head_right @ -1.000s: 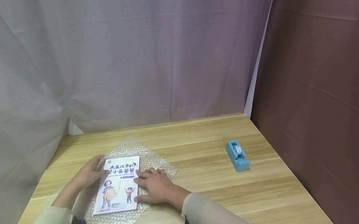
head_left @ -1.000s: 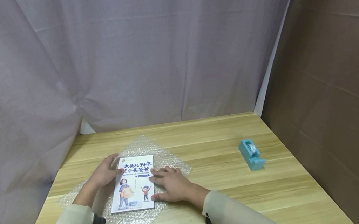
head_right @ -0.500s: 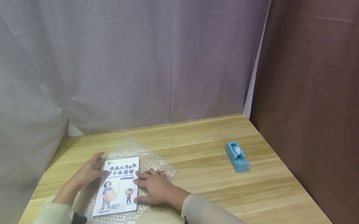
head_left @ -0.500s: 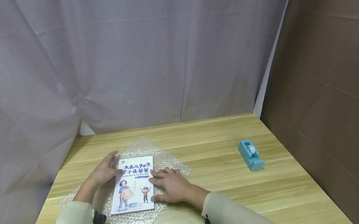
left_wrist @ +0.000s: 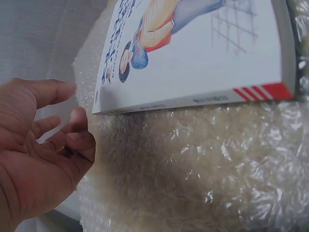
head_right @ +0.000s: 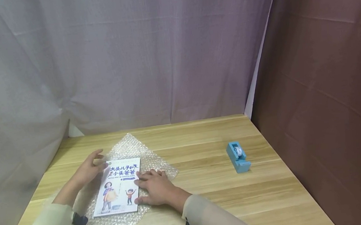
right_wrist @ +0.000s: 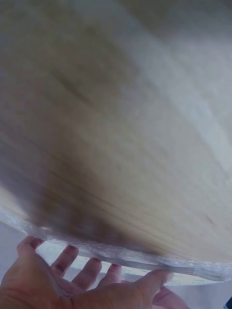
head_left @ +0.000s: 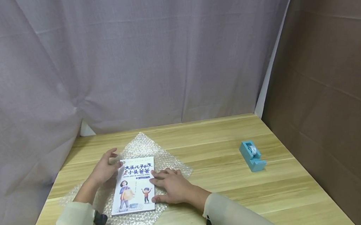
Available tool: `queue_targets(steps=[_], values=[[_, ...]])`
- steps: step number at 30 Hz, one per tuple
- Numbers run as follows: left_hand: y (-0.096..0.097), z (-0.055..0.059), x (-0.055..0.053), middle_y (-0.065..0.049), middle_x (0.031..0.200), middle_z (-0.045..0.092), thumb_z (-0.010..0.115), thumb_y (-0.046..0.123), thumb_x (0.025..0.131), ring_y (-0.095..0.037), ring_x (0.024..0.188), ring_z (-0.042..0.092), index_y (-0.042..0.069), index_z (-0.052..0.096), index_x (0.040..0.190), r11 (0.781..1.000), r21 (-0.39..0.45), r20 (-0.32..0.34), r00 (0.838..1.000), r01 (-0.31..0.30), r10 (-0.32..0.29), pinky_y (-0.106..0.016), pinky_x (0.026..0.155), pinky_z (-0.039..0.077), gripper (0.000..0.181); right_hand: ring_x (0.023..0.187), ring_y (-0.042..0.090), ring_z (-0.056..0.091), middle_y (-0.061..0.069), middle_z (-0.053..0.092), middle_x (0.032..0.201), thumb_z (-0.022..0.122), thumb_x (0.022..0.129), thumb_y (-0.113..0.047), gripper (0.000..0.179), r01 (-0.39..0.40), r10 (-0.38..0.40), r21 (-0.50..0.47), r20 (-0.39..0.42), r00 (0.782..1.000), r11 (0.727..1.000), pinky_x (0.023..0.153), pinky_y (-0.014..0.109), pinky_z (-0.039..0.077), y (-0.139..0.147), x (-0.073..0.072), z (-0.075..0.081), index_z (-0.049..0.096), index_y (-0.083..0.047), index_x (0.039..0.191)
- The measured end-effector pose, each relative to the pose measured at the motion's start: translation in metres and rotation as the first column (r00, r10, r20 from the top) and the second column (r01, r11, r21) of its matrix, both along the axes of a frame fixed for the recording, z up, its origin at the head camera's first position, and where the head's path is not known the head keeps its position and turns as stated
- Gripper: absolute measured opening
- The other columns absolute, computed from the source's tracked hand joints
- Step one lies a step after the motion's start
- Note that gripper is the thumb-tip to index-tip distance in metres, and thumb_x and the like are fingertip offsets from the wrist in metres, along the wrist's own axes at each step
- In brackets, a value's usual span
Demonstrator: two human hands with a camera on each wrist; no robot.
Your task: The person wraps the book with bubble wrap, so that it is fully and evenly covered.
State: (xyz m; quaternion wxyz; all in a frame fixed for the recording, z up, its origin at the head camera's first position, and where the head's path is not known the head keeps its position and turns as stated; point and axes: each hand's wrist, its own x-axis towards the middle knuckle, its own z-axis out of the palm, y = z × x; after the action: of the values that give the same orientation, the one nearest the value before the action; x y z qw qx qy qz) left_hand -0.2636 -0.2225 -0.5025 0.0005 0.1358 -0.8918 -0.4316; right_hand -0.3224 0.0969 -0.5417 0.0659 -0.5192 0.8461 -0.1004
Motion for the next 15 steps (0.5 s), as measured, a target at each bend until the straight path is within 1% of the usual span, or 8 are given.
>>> queue_targets(steps=[3, 7, 10, 15], values=[[0.0004, -0.0004, -0.0009, -0.033, 0.162, 0.043, 0.066, 0.018, 0.109, -0.048, 0.128, 0.064, -0.001, 0.021, 0.173, 1.0, -0.009, -0.023, 1.0, -0.005, 0.005, -0.05, 0.102, 0.062, 0.08, 0.161, 0.034, 0.043, -0.007, 0.032, 0.181, 0.059, 0.102, -0.074, 0.077, -0.004, 0.004, -0.003, -0.005, 1.0, 1.0, 0.122, 0.069, 0.044, 0.0003, 0.0001, 0.0, 0.048, -0.034, 0.167], [0.0003, -0.001, -0.0014, -0.032, 0.154, 0.047, 0.065, 0.017, 0.109, -0.037, 0.116, 0.064, -0.003, 0.026, 0.171, 1.0, -0.019, -0.041, 0.999, 0.001, -0.001, -0.036, 0.088, 0.061, 0.077, 0.161, 0.033, 0.044, -0.007, 0.033, 0.181, 0.059, 0.102, -0.074, 0.077, -0.01, 0.01, -0.004, -0.012, 1.0, 1.0, 0.122, 0.067, 0.045, 0.0004, 0.0002, -0.0007, 0.048, -0.034, 0.167], [0.0005, -0.0006, -0.0012, -0.031, 0.15, 0.048, 0.064, 0.017, 0.109, -0.032, 0.112, 0.063, -0.004, 0.03, 0.17, 1.0, -0.026, -0.046, 0.999, 0.012, -0.013, -0.033, 0.084, 0.059, 0.073, 0.161, 0.032, 0.044, -0.007, 0.033, 0.181, 0.058, 0.102, -0.075, 0.077, -0.008, 0.008, -0.003, -0.018, 1.0, 1.0, 0.122, 0.066, 0.045, 0.0006, 0.0, -0.0014, 0.048, -0.035, 0.167], [0.0016, -0.0009, -0.0015, -0.03, 0.144, 0.048, 0.059, 0.018, 0.111, -0.031, 0.11, 0.062, -0.004, 0.039, 0.167, 0.998, -0.058, -0.037, 0.999, 0.028, -0.03, -0.031, 0.082, 0.056, 0.063, 0.161, 0.031, 0.044, -0.008, 0.033, 0.181, 0.059, 0.102, -0.074, 0.076, -0.006, 0.006, -0.008, -0.015, 1.0, 1.0, 0.122, 0.065, 0.045, 0.0008, 0.0003, -0.0013, 0.048, -0.035, 0.167]])
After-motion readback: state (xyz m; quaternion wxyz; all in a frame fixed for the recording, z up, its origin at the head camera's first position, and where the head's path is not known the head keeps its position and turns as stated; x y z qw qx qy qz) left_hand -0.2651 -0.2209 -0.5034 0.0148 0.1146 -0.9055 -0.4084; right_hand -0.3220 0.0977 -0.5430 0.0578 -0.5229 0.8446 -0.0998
